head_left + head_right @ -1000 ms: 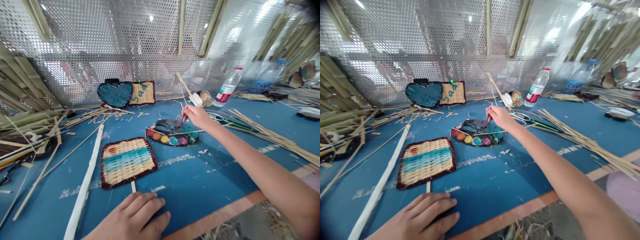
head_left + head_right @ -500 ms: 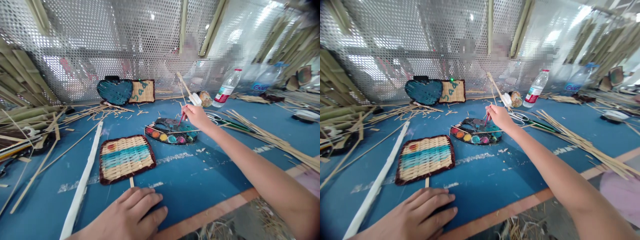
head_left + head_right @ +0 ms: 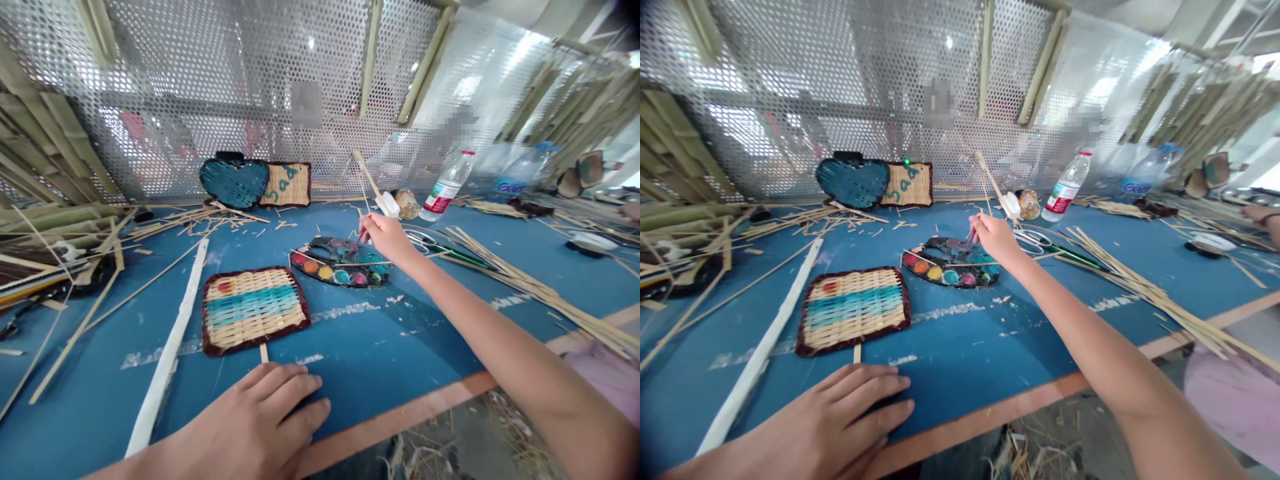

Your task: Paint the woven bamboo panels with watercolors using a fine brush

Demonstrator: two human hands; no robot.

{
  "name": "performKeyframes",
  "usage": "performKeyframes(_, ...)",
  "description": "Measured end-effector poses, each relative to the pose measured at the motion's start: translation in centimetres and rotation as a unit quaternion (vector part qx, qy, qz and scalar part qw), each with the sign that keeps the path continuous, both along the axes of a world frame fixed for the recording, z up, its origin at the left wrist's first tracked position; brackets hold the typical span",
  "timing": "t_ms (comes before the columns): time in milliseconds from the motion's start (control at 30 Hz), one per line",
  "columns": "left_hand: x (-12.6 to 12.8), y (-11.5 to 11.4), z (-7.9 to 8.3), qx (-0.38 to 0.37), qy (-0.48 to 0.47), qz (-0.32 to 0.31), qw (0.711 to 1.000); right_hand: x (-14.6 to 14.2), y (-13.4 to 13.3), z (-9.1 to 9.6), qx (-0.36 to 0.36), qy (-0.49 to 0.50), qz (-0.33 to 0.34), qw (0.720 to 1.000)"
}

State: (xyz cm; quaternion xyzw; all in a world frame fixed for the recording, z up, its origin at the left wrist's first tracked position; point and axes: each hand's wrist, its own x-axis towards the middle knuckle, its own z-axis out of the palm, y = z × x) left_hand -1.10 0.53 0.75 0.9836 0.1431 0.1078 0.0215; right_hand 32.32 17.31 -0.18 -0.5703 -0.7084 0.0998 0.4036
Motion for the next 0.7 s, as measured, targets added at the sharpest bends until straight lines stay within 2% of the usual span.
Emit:
performKeyframes(167, 0.0, 0.2, 0.1, -0.003, 0.015, -0.008, 1.0, -0.1, -0.3, 0.3, -0.018, 0.0, 0.028, 0.999)
performKeyframes(333, 0.2, 0.2, 0.0, 0.011, 0.005, -0.005, 1.0, 2.4, 0.1, 1.0, 0.033, 0.027, -0.048, 0.998)
performKeyframes(433, 0.2, 0.1, -0.1, 0.019, -0.003, -0.002, 1.0, 3.2, 0.4, 1.4, 0.029, 0.077, -0.035, 0.996)
performKeyframes(633, 0.1, 0.5, 0.1, 0.022, -0.014, -0.004, 1.0, 1.2, 0.1, 1.9, 0.047, 0.211, 0.019, 0.976)
performKeyframes(700, 0.1, 0.5, 0.3, 0.025, -0.02, -0.014, 0.999, 0.5, -0.4, 2.2, 0.068, 0.177, 0.017, 0.982)
